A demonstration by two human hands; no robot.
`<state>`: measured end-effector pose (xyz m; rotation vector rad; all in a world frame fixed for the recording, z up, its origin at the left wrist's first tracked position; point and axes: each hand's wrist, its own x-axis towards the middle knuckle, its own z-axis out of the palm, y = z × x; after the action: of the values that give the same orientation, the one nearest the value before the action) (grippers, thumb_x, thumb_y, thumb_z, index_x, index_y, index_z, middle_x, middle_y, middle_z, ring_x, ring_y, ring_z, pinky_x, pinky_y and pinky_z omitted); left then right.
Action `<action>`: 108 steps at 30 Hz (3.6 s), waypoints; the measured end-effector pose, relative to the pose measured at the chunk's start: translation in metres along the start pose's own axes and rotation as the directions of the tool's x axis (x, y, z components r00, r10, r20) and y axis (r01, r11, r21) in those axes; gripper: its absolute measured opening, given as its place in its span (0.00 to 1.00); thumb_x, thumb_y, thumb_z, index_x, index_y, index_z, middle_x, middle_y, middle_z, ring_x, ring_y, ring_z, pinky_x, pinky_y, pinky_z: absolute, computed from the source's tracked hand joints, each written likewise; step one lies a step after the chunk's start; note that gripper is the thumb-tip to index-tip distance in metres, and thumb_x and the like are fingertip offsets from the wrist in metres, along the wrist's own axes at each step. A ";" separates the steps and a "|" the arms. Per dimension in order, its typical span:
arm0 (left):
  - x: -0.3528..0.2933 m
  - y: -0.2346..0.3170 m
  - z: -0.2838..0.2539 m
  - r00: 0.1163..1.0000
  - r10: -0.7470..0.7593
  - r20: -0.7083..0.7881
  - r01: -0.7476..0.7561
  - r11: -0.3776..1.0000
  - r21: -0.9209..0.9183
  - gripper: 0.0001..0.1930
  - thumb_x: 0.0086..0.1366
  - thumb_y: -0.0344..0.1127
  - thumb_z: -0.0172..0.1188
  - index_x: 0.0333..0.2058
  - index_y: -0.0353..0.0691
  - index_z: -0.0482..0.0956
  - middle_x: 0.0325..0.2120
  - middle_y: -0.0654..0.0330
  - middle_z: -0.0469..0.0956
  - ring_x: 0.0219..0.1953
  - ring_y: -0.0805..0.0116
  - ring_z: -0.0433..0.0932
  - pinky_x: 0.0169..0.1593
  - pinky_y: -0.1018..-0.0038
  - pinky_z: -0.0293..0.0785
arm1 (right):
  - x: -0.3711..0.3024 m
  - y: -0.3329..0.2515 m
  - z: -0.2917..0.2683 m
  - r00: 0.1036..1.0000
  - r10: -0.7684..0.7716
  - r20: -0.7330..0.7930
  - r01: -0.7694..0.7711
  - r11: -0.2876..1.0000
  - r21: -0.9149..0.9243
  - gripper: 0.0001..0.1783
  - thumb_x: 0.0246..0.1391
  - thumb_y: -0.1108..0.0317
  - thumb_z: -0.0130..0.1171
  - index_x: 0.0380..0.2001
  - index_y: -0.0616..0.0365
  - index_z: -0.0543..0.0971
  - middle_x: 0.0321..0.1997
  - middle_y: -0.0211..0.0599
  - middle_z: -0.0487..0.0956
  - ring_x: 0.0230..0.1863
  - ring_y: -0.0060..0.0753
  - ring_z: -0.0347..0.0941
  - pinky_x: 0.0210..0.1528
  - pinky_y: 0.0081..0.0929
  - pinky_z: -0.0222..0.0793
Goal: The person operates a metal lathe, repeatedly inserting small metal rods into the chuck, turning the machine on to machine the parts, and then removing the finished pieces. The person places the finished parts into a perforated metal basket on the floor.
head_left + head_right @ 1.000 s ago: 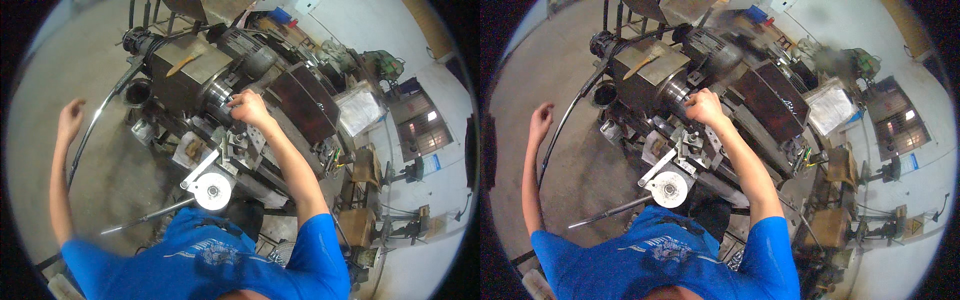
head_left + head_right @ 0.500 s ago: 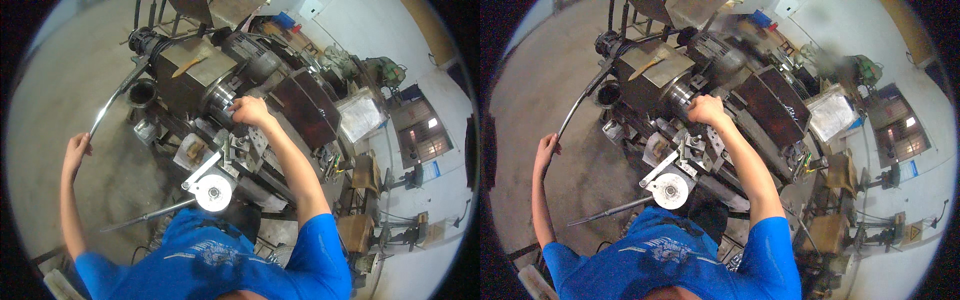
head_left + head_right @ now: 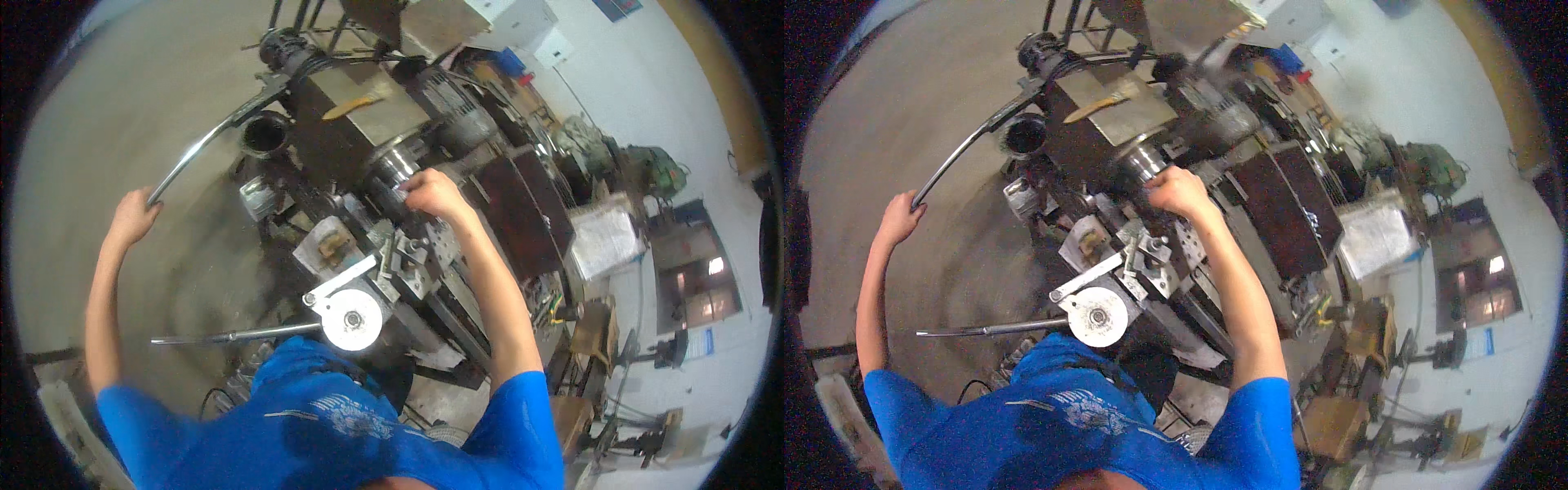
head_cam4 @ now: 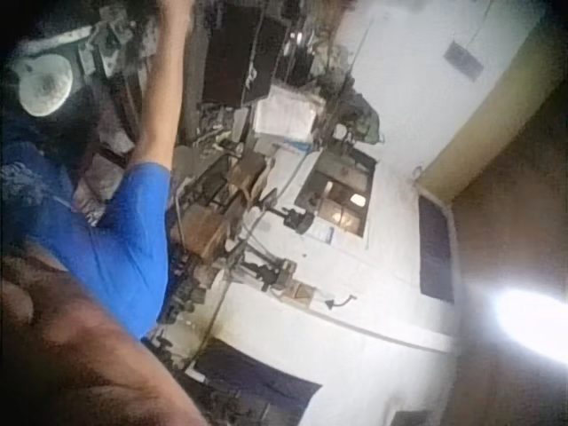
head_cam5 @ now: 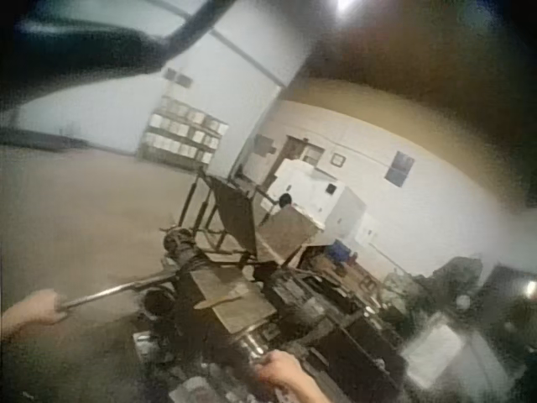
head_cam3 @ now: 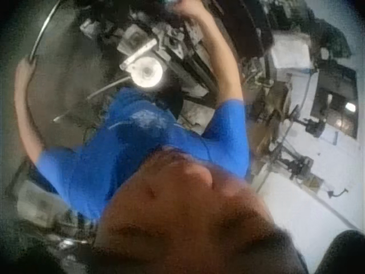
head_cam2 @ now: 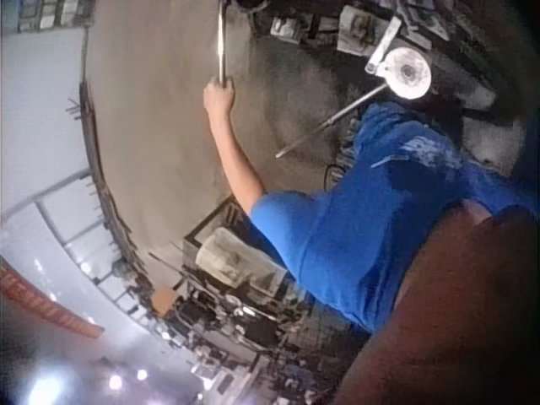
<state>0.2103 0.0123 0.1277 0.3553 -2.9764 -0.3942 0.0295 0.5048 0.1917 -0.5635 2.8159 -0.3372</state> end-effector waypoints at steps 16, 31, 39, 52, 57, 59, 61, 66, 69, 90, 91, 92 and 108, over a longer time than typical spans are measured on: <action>0.179 -0.176 0.008 0.919 0.293 -0.265 -0.132 0.860 0.494 0.05 0.46 0.25 0.55 0.23 0.38 0.67 0.19 0.52 0.72 0.28 0.50 0.74 0.31 0.59 0.68 | 0.003 -0.027 -0.009 0.996 0.074 -0.056 -0.077 0.996 -0.048 0.15 0.26 0.62 0.56 0.23 0.55 0.83 0.21 0.50 0.76 0.27 0.47 0.76 0.34 0.33 0.72; 0.138 0.034 0.243 0.960 0.103 0.260 0.001 0.928 -0.372 0.24 0.50 0.43 0.60 0.43 0.34 0.74 0.39 0.45 0.76 0.41 0.52 0.76 0.44 0.62 0.72 | -0.182 0.000 -0.027 0.839 -0.060 -0.541 0.030 0.998 -0.064 0.22 0.25 0.69 0.57 0.34 0.58 0.79 0.46 0.42 0.75 0.46 0.46 0.68 0.49 0.36 0.63; 0.175 0.076 0.219 0.812 0.420 0.406 -0.566 0.737 0.369 0.10 0.53 0.33 0.51 0.35 0.48 0.77 0.29 0.54 0.78 0.36 0.54 0.78 0.37 0.60 0.73 | -0.371 0.085 0.044 0.638 0.601 -0.481 -0.557 0.792 0.252 0.19 0.28 0.74 0.56 0.32 0.61 0.80 0.36 0.47 0.78 0.39 0.47 0.73 0.45 0.33 0.68; 0.048 0.079 0.126 0.708 0.262 0.656 -0.316 0.948 -0.039 0.22 0.50 0.38 0.61 0.45 0.38 0.75 0.32 0.50 0.78 0.36 0.56 0.77 0.40 0.66 0.72 | -0.604 0.294 0.151 0.013 0.990 -0.143 -0.998 0.022 0.060 0.36 0.33 0.70 0.59 0.53 0.50 0.69 0.49 0.44 0.74 0.51 0.44 0.70 0.53 0.35 0.65; -0.044 0.150 0.058 0.510 0.393 0.765 -0.290 0.916 -0.277 0.21 0.55 0.37 0.60 0.48 0.37 0.72 0.35 0.53 0.79 0.37 0.63 0.78 0.42 0.68 0.72 | -0.629 0.330 0.178 -0.053 0.979 -0.197 -0.999 -0.054 -0.001 0.29 0.37 0.68 0.53 0.50 0.57 0.71 0.48 0.49 0.74 0.50 0.46 0.71 0.52 0.39 0.66; -0.067 0.168 0.046 0.415 0.471 0.778 -0.191 0.882 -0.432 0.21 0.58 0.38 0.59 0.49 0.37 0.71 0.36 0.54 0.79 0.37 0.66 0.77 0.43 0.70 0.72 | -0.640 0.338 0.193 0.024 0.949 -0.313 -0.999 0.015 -0.032 0.23 0.42 0.67 0.50 0.45 0.58 0.72 0.44 0.50 0.75 0.47 0.50 0.71 0.48 0.40 0.67; -0.092 0.181 0.034 0.376 0.530 0.760 -0.171 0.846 -0.506 0.22 0.59 0.41 0.58 0.51 0.39 0.70 0.35 0.54 0.79 0.36 0.67 0.77 0.41 0.70 0.72 | -0.632 0.322 0.196 -0.006 0.956 -0.295 -0.999 0.005 0.034 0.21 0.41 0.66 0.51 0.42 0.60 0.73 0.41 0.51 0.76 0.45 0.50 0.72 0.46 0.40 0.68; -0.122 0.193 0.064 0.435 0.509 0.743 -0.345 0.856 -0.384 0.14 0.56 0.35 0.59 0.41 0.37 0.75 0.31 0.56 0.79 0.32 0.67 0.78 0.40 0.70 0.72 | -0.629 0.243 0.218 -0.048 0.960 -0.276 -0.994 -0.018 0.108 0.22 0.36 0.61 0.55 0.39 0.54 0.75 0.37 0.50 0.78 0.42 0.53 0.73 0.45 0.42 0.68; -0.128 0.192 0.077 0.478 0.510 0.715 -0.349 0.857 -0.378 0.12 0.55 0.33 0.57 0.39 0.38 0.76 0.29 0.54 0.79 0.32 0.64 0.78 0.39 0.69 0.72 | -0.624 0.208 0.233 -0.126 0.950 -0.286 -0.988 -0.096 0.118 0.21 0.36 0.60 0.55 0.37 0.53 0.76 0.37 0.50 0.78 0.40 0.54 0.74 0.43 0.43 0.69; -0.129 0.193 0.080 0.502 0.514 0.696 -0.217 0.853 -0.474 0.13 0.51 0.28 0.51 0.37 0.38 0.77 0.23 0.59 0.79 0.28 0.67 0.78 0.35 0.71 0.72 | -0.569 0.114 0.264 -0.200 0.904 -0.377 -0.924 -0.047 0.379 0.21 0.32 0.55 0.53 0.29 0.58 0.76 0.32 0.56 0.77 0.34 0.61 0.72 0.37 0.50 0.67; -0.129 0.194 0.079 0.497 0.510 0.701 -0.219 0.856 -0.468 0.13 0.52 0.28 0.52 0.37 0.38 0.77 0.24 0.59 0.79 0.28 0.66 0.78 0.36 0.71 0.72 | -0.568 0.112 0.261 -0.215 0.900 -0.379 -0.919 -0.056 0.389 0.22 0.32 0.55 0.54 0.31 0.58 0.76 0.32 0.56 0.77 0.35 0.60 0.72 0.38 0.50 0.67; -0.130 0.195 0.078 0.494 0.506 0.707 -0.220 0.859 -0.462 0.12 0.52 0.29 0.52 0.37 0.38 0.77 0.24 0.59 0.79 0.28 0.66 0.78 0.36 0.70 0.72 | -0.567 0.112 0.258 -0.230 0.896 -0.381 -0.914 -0.064 0.400 0.22 0.32 0.55 0.55 0.32 0.57 0.77 0.32 0.55 0.77 0.35 0.60 0.72 0.38 0.50 0.67; -0.112 0.209 0.087 0.241 0.566 0.789 -0.005 0.813 -0.582 0.11 0.55 0.27 0.55 0.38 0.33 0.75 0.31 0.59 0.80 0.36 0.72 0.77 0.43 0.74 0.72 | -0.749 -0.010 0.384 -0.540 0.841 -0.024 -0.810 -0.512 0.285 0.21 0.35 0.58 0.56 0.32 0.64 0.75 0.34 0.56 0.77 0.37 0.59 0.73 0.40 0.47 0.67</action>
<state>0.2611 0.2570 0.0913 -0.8913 -3.5992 -1.8409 0.8123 0.7300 -0.0204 2.3508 1.9480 -0.0887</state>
